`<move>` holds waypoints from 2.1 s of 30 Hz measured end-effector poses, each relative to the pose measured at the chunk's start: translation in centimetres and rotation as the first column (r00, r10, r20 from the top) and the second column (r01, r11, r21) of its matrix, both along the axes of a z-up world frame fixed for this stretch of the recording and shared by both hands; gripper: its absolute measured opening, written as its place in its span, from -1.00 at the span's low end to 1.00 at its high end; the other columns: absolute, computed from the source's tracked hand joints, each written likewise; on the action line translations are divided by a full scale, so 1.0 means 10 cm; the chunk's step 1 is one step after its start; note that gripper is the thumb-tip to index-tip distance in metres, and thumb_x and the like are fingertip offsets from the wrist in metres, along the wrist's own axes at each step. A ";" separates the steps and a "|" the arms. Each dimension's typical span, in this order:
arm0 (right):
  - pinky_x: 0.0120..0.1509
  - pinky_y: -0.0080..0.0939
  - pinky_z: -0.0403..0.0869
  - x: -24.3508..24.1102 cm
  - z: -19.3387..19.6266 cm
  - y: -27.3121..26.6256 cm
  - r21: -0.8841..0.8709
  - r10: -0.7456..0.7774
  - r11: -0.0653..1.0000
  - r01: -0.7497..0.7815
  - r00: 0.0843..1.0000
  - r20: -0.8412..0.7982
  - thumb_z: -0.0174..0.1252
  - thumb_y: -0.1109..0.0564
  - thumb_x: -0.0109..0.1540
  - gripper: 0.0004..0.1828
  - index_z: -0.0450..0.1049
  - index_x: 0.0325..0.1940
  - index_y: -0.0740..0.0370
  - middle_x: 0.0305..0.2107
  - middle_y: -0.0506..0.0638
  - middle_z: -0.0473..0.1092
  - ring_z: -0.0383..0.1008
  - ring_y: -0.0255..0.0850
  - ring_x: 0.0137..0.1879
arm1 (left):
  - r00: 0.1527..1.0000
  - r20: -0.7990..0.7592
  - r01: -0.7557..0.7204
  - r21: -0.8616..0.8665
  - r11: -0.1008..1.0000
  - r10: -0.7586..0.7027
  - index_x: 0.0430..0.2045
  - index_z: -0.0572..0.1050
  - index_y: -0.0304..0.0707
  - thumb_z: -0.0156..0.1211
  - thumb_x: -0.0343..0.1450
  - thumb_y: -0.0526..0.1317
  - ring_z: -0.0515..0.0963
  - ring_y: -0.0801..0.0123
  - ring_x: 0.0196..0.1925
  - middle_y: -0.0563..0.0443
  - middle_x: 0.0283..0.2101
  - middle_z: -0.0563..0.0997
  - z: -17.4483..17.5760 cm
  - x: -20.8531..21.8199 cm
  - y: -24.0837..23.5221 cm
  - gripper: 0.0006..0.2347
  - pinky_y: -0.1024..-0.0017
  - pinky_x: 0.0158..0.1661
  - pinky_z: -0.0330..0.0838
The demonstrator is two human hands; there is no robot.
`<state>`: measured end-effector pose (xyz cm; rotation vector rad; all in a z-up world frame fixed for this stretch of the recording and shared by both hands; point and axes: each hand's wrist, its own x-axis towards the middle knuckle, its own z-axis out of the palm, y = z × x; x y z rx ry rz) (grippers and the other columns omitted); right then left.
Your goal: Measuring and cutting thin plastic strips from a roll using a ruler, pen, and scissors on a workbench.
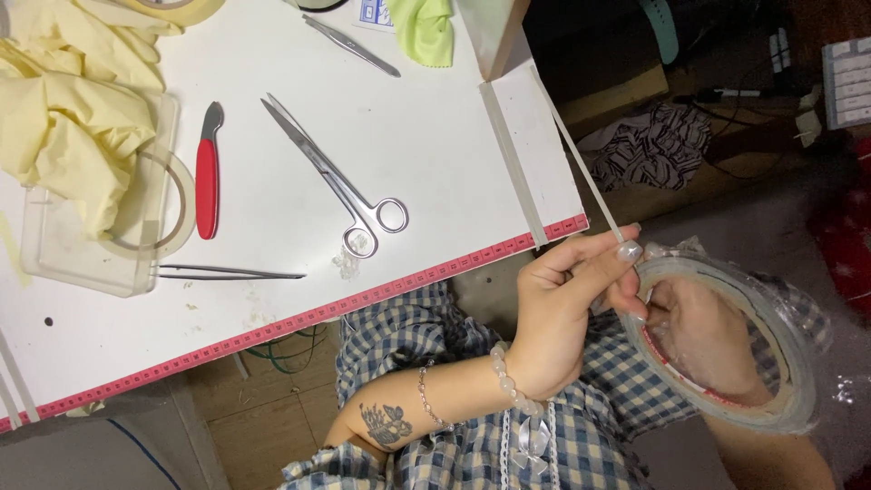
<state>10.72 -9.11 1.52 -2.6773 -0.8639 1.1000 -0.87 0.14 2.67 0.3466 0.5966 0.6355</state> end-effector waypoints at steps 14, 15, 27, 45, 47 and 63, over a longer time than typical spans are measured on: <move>-0.49 -0.28 0.24 0.15 -1.39 -0.33 0.421 0.075 0.869 0.259 0.773 -0.631 -0.32 0.05 0.27 -0.51 0.21 -0.73 0.18 -0.79 -0.06 0.18 0.19 -0.27 -0.65 | 0.981 -0.188 0.039 -0.016 0.999 -0.041 -0.29 0.55 -0.45 0.15 0.39 -0.35 0.53 0.50 -0.58 0.01 -0.61 0.54 -0.33 -0.06 -0.09 -0.87 0.58 -0.26 0.48; -0.49 -0.28 0.24 0.10 -1.23 -0.25 0.420 0.073 0.869 0.262 0.772 -0.632 -0.32 0.05 0.27 -0.51 0.21 -0.73 0.18 -0.79 -0.06 0.18 0.19 -0.27 -0.65 | 0.981 -0.190 0.041 -0.016 0.999 -0.043 -0.29 0.55 -0.45 0.15 0.39 -0.35 0.53 0.50 -0.58 0.01 -0.61 0.54 -0.34 -0.04 -0.09 -0.87 0.58 -0.26 0.48; -0.51 -0.21 0.10 -0.06 -0.79 -0.03 -0.223 -0.718 0.653 0.724 0.499 -0.486 -0.03 0.10 0.03 -0.75 0.36 -0.68 0.28 -0.74 0.02 0.18 0.15 -0.16 -0.59 | 0.936 -0.350 0.039 0.015 0.999 -0.031 -0.33 0.57 -0.43 0.23 0.35 -0.29 0.27 0.66 -0.68 -0.10 -0.77 0.46 -0.32 0.03 -0.07 -0.85 0.76 -0.57 0.09; -0.64 -0.30 0.03 -0.14 -0.98 0.00 0.045 -0.613 0.586 0.809 0.478 -0.629 -0.08 0.04 0.14 -0.66 0.29 -0.63 0.31 -0.77 -0.04 0.07 0.04 -0.27 -0.68 | 0.925 -0.377 0.022 0.170 0.985 0.045 -0.37 0.54 -0.46 0.21 0.37 -0.35 0.34 0.71 -0.66 -0.10 -0.73 0.49 -0.47 0.03 -0.13 -0.90 0.82 -0.56 0.07; -0.65 -0.31 0.03 -0.19 -0.80 0.06 0.076 -0.582 0.610 0.789 0.511 -0.633 -0.12 0.07 0.13 -0.67 0.33 -0.61 0.34 -0.76 -0.06 0.08 0.03 -0.30 -0.67 | 0.925 -0.375 0.011 0.190 0.982 0.062 -0.38 0.54 -0.47 0.21 0.37 -0.36 0.38 0.68 -0.67 -0.11 -0.72 0.50 -0.48 0.04 -0.14 -0.91 0.82 -0.56 0.08; -0.25 -0.32 0.27 -0.32 -0.74 0.14 0.581 0.035 0.465 0.668 0.642 -0.766 -0.12 0.07 0.35 -0.66 0.39 -0.41 0.30 -0.55 -0.03 0.30 0.26 -0.30 -0.39 | 0.840 -0.542 0.407 0.641 0.651 0.010 -0.11 0.51 -0.13 0.20 0.38 -0.20 0.31 0.56 -0.47 0.24 -0.54 0.37 -0.58 -0.48 0.02 -0.78 0.58 -0.37 0.27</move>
